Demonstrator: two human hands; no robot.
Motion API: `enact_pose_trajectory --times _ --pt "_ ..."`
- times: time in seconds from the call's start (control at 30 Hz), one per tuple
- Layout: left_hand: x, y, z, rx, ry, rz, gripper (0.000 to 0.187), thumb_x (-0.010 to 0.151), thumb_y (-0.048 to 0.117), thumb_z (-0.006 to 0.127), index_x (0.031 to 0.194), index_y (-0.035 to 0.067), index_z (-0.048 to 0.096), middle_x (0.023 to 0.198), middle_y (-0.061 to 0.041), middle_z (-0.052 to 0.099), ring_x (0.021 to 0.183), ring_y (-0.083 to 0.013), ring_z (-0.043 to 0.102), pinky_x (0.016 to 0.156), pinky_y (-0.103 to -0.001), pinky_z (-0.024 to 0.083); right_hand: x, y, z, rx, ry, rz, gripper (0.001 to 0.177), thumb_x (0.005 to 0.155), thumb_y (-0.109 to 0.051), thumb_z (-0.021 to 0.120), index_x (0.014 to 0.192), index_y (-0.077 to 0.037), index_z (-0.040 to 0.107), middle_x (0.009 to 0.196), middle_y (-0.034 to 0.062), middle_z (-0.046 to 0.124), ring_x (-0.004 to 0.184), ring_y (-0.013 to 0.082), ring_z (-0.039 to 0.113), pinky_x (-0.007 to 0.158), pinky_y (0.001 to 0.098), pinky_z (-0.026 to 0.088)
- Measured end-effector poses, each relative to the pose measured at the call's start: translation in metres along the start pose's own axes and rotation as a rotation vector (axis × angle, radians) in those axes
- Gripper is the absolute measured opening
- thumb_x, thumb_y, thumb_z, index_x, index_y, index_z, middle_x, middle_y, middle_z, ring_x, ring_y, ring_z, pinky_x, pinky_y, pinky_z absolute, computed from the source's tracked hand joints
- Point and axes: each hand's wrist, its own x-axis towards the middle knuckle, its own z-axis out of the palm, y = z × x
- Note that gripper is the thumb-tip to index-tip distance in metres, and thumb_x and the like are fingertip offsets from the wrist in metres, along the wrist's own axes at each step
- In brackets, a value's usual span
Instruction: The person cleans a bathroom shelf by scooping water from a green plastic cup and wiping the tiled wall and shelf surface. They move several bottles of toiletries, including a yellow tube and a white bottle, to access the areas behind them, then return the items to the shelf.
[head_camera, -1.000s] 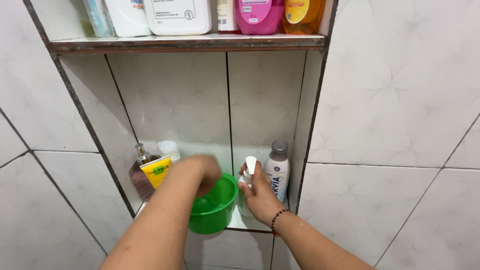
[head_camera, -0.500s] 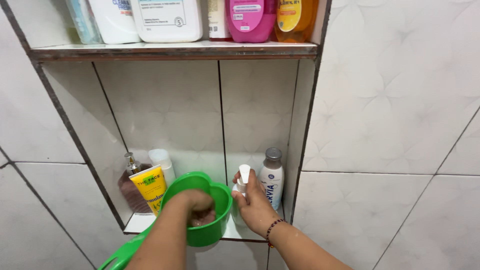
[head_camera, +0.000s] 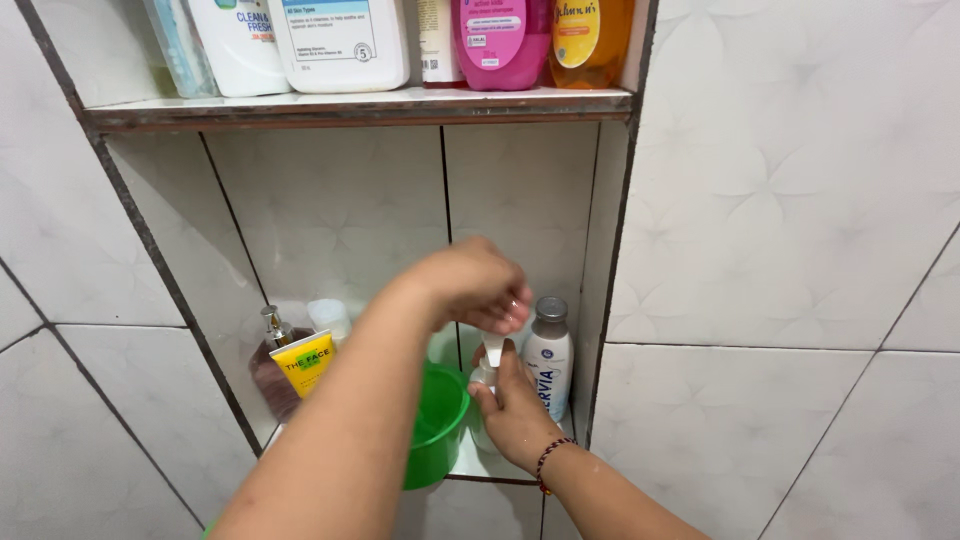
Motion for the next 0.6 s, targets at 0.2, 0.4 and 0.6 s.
enact_pose_trajectory --times 0.2,0.4,0.6 --pt "0.012 -0.003 0.026 0.4 0.083 0.008 0.019 0.087 0.009 0.061 0.085 -0.004 0.075 0.08 -0.013 0.077 0.067 -0.0201 0.073 0.059 -0.034 0.061 0.001 0.002 0.001 -0.011 0.005 -0.022 0.044 0.091 -0.003 0.06 0.13 -0.01 0.041 0.125 0.0139 0.053 0.121 0.0325 0.051 0.104 0.0414 0.042" --pt "0.005 -0.026 -0.021 0.374 0.254 0.0 0.027 0.09 0.016 0.057 0.077 -0.003 0.072 0.07 -0.015 0.072 0.062 -0.0249 0.07 0.057 -0.035 0.06 -0.001 -0.002 -0.002 -0.02 -0.013 0.031 0.037 0.096 -0.006 0.061 0.126 -0.012 0.041 0.126 0.0128 0.054 0.122 0.0301 0.051 0.103 0.0411 0.042" --pt "-0.002 -0.101 -0.032 0.734 -0.055 -0.481 0.025 0.089 0.015 0.056 0.078 0.003 0.076 0.076 -0.012 0.076 0.065 -0.0238 0.071 0.064 -0.04 0.058 -0.002 -0.01 -0.003 0.069 -0.03 0.083 0.037 0.095 -0.005 0.058 0.126 -0.014 0.04 0.128 0.0092 0.052 0.118 0.0245 0.054 0.098 0.0364 0.048"
